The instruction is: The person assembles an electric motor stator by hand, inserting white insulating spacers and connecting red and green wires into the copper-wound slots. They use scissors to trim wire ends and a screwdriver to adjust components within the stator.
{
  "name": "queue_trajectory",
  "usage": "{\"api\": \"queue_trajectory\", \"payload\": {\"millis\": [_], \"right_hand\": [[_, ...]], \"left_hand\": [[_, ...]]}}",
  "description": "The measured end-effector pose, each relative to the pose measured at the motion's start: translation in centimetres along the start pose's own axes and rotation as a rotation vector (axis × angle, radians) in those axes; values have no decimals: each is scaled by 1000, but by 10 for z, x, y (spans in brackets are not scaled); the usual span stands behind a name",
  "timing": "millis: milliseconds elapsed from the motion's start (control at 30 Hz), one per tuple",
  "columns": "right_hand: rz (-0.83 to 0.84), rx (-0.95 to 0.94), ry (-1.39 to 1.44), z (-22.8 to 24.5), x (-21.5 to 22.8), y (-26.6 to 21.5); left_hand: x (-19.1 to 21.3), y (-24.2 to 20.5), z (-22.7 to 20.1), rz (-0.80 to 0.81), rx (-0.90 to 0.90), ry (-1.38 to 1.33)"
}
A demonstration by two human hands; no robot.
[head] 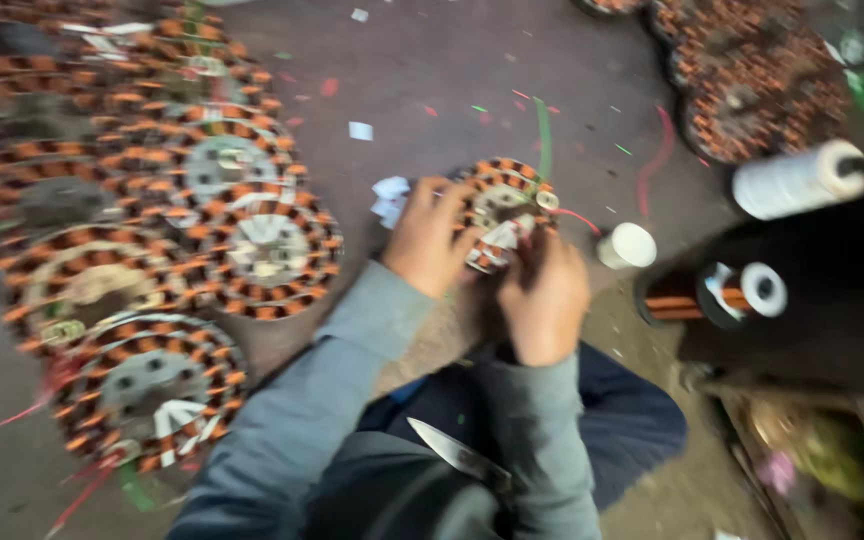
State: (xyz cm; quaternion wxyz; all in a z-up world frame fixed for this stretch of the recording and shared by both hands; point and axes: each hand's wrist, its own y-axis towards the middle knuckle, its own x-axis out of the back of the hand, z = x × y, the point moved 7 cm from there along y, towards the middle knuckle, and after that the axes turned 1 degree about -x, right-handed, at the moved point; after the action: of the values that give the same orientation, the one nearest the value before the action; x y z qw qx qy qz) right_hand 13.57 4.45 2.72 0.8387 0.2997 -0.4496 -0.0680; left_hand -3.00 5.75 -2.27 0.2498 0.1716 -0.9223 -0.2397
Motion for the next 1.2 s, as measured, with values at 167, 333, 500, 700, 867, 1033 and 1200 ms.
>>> {"api": "queue_trajectory", "payload": {"millis": [167, 333, 500, 700, 867, 1033, 1200], "right_hand": [[38, 4, -114, -9, -5, -3], [0, 135, -195, -21, -16, -1], [-2, 12, 86, -36, -19, -6], [-83, -42, 184, -32, -24, -6], [-132, -119, 429, -28, -32, -8], [-156, -75, 354, -21, -28, -7], [-165, 21, 194, -4, -5, -7]], "left_hand": [[-4, -1, 4, -15, 25, 19], [-10, -3, 11, 2, 66, 23], [-12, -3, 9, -57, 16, 32], [-12, -2, 10, -80, -6, 36], [-11, -4, 6, -87, -32, 75], [-8, -2, 4, -88, -8, 50], [-7, 1, 6, -29, 63, 26]]}}
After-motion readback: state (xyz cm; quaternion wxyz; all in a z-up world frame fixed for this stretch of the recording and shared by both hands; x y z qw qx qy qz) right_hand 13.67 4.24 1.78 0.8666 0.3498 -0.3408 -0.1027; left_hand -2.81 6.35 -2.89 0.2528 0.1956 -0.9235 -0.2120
